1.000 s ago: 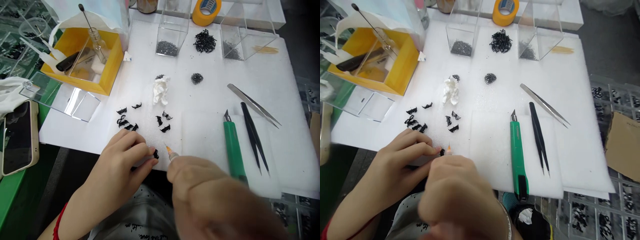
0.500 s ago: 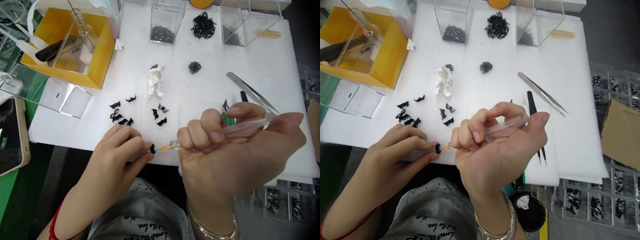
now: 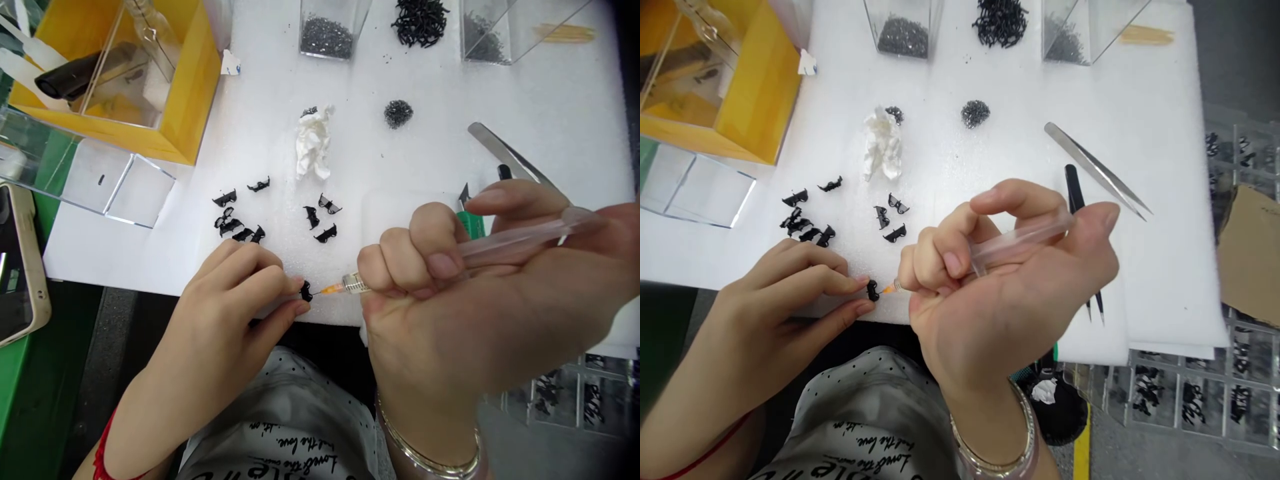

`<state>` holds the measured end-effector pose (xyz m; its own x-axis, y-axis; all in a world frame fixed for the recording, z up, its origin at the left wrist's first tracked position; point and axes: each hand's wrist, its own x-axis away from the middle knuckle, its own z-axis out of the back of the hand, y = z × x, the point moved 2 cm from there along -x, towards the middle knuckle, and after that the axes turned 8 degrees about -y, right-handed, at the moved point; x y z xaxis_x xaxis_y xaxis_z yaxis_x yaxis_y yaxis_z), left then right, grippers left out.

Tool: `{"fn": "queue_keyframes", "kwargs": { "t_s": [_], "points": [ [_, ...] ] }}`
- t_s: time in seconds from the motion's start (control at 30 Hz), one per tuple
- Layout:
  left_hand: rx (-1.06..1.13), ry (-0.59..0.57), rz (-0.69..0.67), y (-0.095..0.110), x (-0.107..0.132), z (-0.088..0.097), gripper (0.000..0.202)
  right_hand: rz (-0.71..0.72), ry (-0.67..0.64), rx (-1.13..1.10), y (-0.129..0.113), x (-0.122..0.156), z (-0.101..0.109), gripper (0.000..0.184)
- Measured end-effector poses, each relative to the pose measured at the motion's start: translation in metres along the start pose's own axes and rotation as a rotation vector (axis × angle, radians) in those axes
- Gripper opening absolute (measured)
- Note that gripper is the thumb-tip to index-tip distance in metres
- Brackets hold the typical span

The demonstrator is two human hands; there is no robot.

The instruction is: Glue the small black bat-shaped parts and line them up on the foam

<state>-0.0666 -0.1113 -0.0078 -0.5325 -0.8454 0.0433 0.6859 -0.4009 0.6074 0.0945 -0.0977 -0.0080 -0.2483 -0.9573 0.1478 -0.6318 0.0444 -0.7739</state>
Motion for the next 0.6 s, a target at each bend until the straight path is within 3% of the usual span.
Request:
{"fn": "queue_keyframes", "kwargs": {
  "t_s": [0.6],
  "points": [
    [-0.038, -0.005, -0.006, 0.0004, 0.0004, -0.0009, 0.004, 0.016, -0.053, -0.064, 0.0012, 0.0, 0.0029, 0.043]
  ]
}}
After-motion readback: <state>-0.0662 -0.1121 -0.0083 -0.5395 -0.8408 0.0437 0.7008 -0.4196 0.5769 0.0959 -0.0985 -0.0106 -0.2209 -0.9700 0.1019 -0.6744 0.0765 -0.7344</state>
